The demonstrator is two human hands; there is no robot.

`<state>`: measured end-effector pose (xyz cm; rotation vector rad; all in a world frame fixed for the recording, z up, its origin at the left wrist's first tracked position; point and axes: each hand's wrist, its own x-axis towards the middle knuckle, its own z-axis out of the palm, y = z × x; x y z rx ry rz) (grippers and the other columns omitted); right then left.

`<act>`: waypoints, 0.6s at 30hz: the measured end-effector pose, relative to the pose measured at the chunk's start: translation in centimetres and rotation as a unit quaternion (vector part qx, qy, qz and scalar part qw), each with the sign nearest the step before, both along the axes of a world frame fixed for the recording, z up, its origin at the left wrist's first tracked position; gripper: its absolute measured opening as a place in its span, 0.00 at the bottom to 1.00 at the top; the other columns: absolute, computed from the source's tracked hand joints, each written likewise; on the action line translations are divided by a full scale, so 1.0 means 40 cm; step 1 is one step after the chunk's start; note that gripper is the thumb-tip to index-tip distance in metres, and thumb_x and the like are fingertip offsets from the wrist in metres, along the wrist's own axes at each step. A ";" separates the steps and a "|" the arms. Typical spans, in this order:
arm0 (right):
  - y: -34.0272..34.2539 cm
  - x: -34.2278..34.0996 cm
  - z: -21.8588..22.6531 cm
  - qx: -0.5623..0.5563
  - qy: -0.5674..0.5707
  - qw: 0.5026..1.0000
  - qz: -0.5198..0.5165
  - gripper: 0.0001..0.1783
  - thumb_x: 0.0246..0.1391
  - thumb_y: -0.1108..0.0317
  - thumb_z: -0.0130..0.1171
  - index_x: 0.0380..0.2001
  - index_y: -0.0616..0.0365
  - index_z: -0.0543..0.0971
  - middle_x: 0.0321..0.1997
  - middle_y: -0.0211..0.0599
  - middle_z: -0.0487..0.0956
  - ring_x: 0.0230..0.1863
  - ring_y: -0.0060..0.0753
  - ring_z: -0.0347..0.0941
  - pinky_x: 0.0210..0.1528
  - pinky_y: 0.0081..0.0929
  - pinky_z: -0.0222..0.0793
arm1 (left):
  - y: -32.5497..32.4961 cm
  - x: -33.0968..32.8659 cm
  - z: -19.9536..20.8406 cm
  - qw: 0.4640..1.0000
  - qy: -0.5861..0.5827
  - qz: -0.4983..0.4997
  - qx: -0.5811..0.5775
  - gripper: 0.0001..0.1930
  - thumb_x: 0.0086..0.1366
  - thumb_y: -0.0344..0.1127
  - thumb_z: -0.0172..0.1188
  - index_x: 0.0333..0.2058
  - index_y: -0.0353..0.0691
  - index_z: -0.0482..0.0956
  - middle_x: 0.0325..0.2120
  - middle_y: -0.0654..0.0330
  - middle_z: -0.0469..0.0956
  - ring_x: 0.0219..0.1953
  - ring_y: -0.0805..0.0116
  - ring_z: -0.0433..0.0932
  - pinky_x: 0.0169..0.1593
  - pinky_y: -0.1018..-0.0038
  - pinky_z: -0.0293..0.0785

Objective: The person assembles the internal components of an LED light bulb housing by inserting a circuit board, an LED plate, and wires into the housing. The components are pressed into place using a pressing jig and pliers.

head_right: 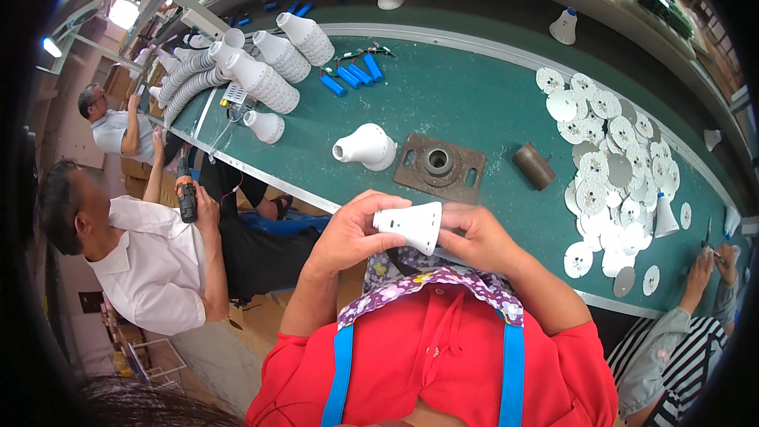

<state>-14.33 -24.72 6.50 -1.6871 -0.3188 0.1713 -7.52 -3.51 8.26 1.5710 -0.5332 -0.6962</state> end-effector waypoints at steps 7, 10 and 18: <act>0.020 -0.014 -0.008 0.134 0.163 0.977 -0.030 0.13 0.55 0.69 0.51 0.41 0.62 0.76 0.39 0.31 0.77 0.40 0.18 0.70 0.43 0.20 0.66 | 0.005 -0.003 -0.010 1.000 -0.018 -0.002 0.001 0.22 0.48 0.26 0.66 0.44 0.39 0.74 0.39 0.62 0.67 0.39 0.74 0.72 0.40 0.78 0.72; 0.022 -0.013 -0.008 0.114 0.192 0.974 -0.030 0.13 0.55 0.69 0.51 0.42 0.62 0.76 0.38 0.30 0.77 0.41 0.18 0.70 0.44 0.20 0.66 | 0.000 -0.007 -0.002 1.000 -0.004 0.003 -0.010 0.22 0.47 0.26 0.66 0.44 0.39 0.74 0.39 0.62 0.67 0.40 0.74 0.72 0.40 0.78 0.73; 0.031 -0.016 -0.019 0.112 0.141 0.983 -0.021 0.13 0.54 0.70 0.51 0.42 0.60 0.76 0.40 0.30 0.78 0.42 0.19 0.70 0.45 0.21 0.65 | 0.004 -0.008 -0.006 0.999 -0.035 0.006 0.021 0.22 0.46 0.27 0.66 0.44 0.40 0.75 0.39 0.61 0.68 0.38 0.74 0.73 0.38 0.79 0.74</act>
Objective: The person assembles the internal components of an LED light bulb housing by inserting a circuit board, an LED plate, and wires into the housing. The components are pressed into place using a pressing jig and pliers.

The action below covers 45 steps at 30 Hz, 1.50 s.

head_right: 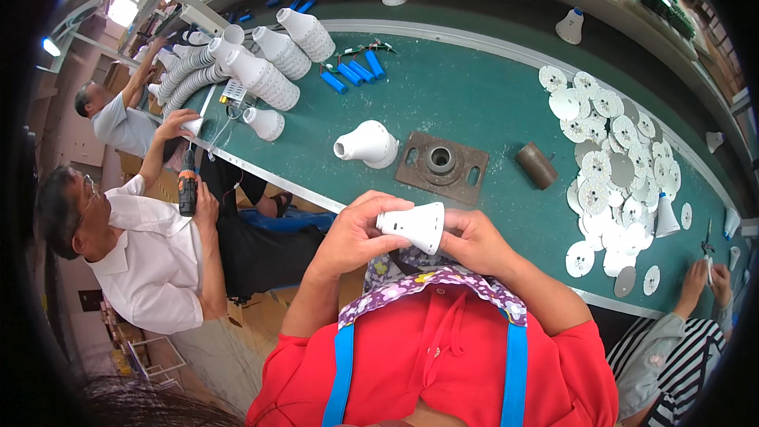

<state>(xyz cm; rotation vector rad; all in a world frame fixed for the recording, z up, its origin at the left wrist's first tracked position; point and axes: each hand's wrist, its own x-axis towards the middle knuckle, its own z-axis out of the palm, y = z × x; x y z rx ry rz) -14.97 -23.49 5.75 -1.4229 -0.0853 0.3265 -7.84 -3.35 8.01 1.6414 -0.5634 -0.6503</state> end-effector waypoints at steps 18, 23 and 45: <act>-0.001 -0.004 -0.007 0.042 0.076 0.996 0.003 0.13 0.56 0.67 0.50 0.41 0.62 0.76 0.37 0.28 0.77 0.39 0.17 0.69 0.43 0.19 0.66 | 0.004 0.001 -0.018 1.000 0.028 -0.004 -0.010 0.22 0.46 0.27 0.67 0.43 0.39 0.76 0.39 0.62 0.68 0.39 0.74 0.72 0.39 0.79 0.71; -0.006 -0.003 -0.012 0.075 0.101 0.992 0.003 0.13 0.56 0.68 0.51 0.41 0.62 0.76 0.38 0.29 0.77 0.39 0.18 0.69 0.43 0.20 0.66 | 0.001 0.002 -0.017 0.999 0.025 -0.003 -0.021 0.22 0.45 0.27 0.67 0.42 0.39 0.76 0.39 0.62 0.68 0.39 0.74 0.72 0.40 0.79 0.71; 0.010 0.009 0.037 0.027 0.000 0.998 -0.061 0.13 0.53 0.67 0.54 0.41 0.62 0.75 0.42 0.34 0.75 0.44 0.23 0.69 0.47 0.25 0.64 | -0.029 -0.050 -0.020 0.978 -0.007 0.153 -0.144 0.28 0.47 0.17 0.62 0.42 0.38 0.55 0.57 0.48 0.51 0.43 0.59 0.75 0.40 0.75 0.78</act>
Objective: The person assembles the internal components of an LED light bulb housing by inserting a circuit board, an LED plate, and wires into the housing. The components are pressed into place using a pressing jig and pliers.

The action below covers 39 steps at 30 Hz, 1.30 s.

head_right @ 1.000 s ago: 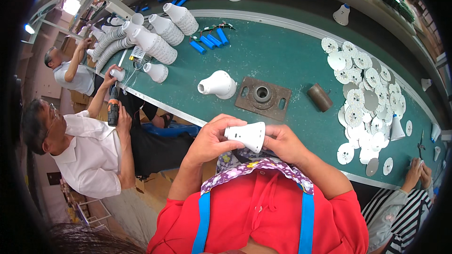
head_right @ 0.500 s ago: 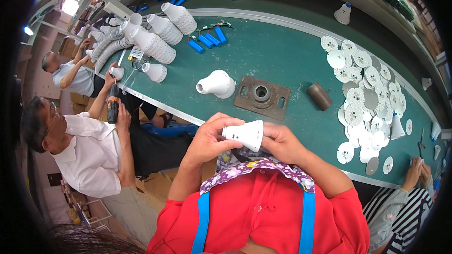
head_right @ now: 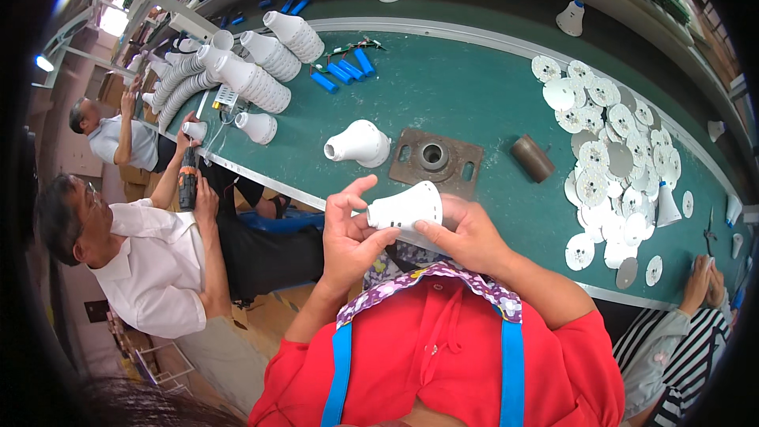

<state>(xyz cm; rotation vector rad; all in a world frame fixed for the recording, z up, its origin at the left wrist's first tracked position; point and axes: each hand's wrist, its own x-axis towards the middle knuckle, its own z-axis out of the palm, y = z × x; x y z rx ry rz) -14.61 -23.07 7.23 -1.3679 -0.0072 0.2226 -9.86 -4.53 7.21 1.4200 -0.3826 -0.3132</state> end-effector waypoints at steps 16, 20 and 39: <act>0.004 -0.013 -0.002 -0.164 -0.152 0.973 -0.059 0.11 0.48 0.69 0.56 0.37 0.60 0.76 0.32 0.41 0.73 0.34 0.37 0.70 0.36 0.29 0.65 | 0.025 0.007 0.010 0.994 -0.017 -0.073 0.078 0.09 0.59 0.23 0.50 0.36 0.27 0.76 0.48 0.55 0.66 0.40 0.74 0.72 0.39 0.79 0.73; 0.006 -0.016 0.006 -0.181 -0.140 0.971 -0.072 0.11 0.48 0.69 0.56 0.36 0.60 0.76 0.30 0.41 0.72 0.32 0.38 0.70 0.33 0.30 0.65 | 0.004 -0.009 0.004 0.998 0.045 -0.039 0.032 0.09 0.60 0.24 0.50 0.37 0.28 0.75 0.49 0.55 0.64 0.42 0.73 0.71 0.41 0.78 0.74; -0.031 -0.076 -0.022 0.165 0.161 0.956 0.183 0.18 0.60 0.56 0.45 0.46 0.58 0.70 0.37 0.30 0.74 0.35 0.18 0.68 0.32 0.16 0.64 | 0.000 -0.005 0.040 0.948 0.204 -0.010 -0.243 0.21 0.65 0.32 0.47 0.54 0.30 0.60 0.46 0.52 0.71 0.44 0.65 0.74 0.43 0.69 0.74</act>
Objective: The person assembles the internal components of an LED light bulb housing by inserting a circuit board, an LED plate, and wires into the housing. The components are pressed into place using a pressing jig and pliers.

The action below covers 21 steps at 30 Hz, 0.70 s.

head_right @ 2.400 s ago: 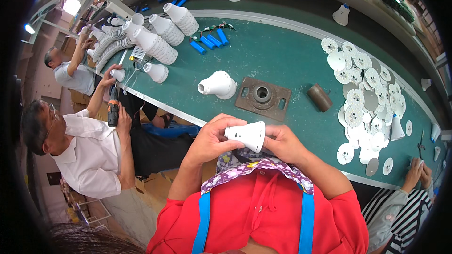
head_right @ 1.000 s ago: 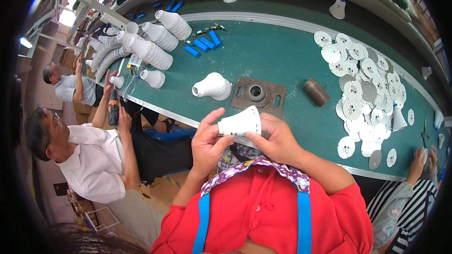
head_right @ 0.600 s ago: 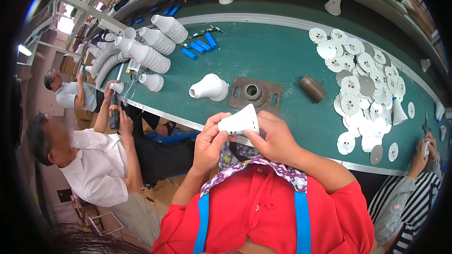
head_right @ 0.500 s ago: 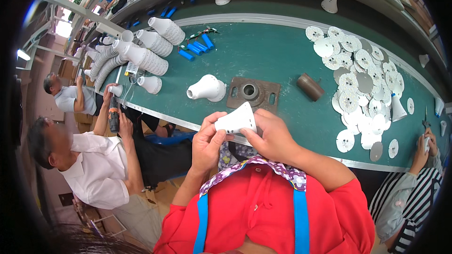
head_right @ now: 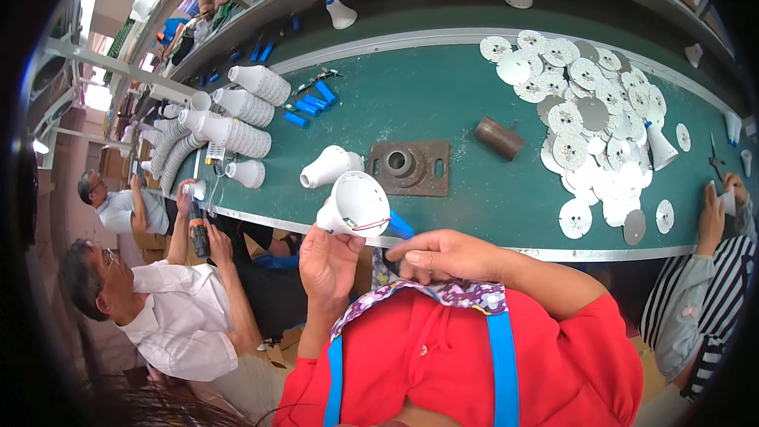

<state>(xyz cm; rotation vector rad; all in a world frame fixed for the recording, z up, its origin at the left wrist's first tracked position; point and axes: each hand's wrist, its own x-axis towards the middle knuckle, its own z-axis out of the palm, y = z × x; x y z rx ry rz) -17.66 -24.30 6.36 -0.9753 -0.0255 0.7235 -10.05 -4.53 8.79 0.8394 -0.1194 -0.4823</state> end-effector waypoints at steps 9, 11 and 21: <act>0.038 0.020 0.029 0.264 0.040 0.914 -0.307 0.17 0.60 0.58 0.44 0.50 0.52 0.63 0.47 0.31 0.69 0.39 0.21 0.68 0.32 0.19 0.64 | -0.016 -0.024 -0.007 0.996 -0.032 0.043 0.070 0.15 0.65 0.30 0.47 0.48 0.31 0.68 0.54 0.59 0.61 0.47 0.67 0.71 0.43 0.73 0.74; 0.027 0.022 0.031 0.082 -0.054 0.919 -0.381 0.16 0.61 0.61 0.44 0.49 0.53 0.63 0.44 0.31 0.70 0.39 0.21 0.68 0.32 0.19 0.64 | -0.018 -0.023 -0.023 0.992 -0.067 0.036 0.096 0.20 0.65 0.34 0.47 0.54 0.31 0.61 0.47 0.54 0.70 0.44 0.67 0.72 0.41 0.73 0.71; 0.009 -0.011 0.078 -0.455 -0.347 0.777 -0.262 0.21 0.51 0.72 0.48 0.50 0.61 0.64 0.37 0.50 0.72 0.37 0.53 0.69 0.37 0.39 0.66 | -0.007 -0.022 -0.076 0.971 -0.173 0.004 0.166 0.11 0.63 0.26 0.47 0.43 0.30 0.71 0.52 0.61 0.60 0.43 0.71 0.69 0.38 0.77 0.70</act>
